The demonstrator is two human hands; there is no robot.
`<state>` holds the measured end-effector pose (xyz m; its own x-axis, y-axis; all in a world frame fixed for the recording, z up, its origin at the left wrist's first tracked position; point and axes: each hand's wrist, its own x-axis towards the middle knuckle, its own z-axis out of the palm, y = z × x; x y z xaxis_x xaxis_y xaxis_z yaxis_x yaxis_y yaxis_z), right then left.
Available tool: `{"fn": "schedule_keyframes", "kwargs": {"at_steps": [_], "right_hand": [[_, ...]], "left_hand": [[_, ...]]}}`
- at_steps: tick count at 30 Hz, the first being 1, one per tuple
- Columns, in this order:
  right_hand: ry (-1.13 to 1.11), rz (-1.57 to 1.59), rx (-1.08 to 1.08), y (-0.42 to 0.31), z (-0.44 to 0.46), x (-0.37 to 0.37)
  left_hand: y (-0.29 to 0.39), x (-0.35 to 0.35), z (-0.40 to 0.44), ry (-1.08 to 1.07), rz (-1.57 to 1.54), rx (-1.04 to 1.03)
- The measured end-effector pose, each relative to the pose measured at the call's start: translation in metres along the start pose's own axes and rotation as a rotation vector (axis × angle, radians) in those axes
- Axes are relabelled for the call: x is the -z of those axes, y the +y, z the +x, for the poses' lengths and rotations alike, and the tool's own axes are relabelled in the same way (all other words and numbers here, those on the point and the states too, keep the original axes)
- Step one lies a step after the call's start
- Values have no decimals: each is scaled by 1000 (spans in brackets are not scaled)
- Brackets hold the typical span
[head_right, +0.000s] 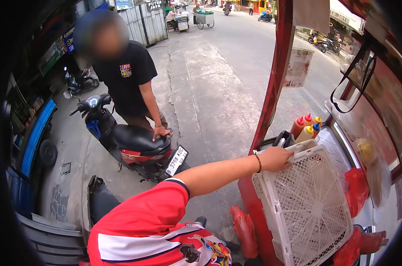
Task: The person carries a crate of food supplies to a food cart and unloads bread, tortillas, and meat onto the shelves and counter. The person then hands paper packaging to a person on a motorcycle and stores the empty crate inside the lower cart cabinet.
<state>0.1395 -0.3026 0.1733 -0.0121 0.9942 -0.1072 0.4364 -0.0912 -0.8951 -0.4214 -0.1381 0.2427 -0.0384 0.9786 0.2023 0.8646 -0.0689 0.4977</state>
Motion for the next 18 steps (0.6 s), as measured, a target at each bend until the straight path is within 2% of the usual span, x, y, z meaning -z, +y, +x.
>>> {"fn": "schedule_keyframes", "kwargs": {"at_steps": [2, 3, 6, 10, 12, 14, 16, 18], "right_hand": [[110, 300, -197, -13, 13, 3], [170, 452, -297, -42, 12, -6], [117, 603, -154, -38, 41, -9], [255, 215, 38, 20, 114, -13], [316, 12, 133, 37, 134, -14], [246, 159, 78, 6, 123, -20], [177, 305, 15, -56, 95, -37], [108, 446, -58, -88, 75, -47]], "left_hand": [[-3, -7, 2, 24, 20, 2], [-2, -9, 2, 35, 22, 5], [0, -12, 1, 122, 158, -45], [-12, -3, -7, 196, 243, -7], [-26, -4, -2, 166, 143, 17], [-32, -8, 2, 155, 82, 46], [-35, -12, 1, 152, 65, 75], [-35, -4, -1, 58, 29, 115]]}}
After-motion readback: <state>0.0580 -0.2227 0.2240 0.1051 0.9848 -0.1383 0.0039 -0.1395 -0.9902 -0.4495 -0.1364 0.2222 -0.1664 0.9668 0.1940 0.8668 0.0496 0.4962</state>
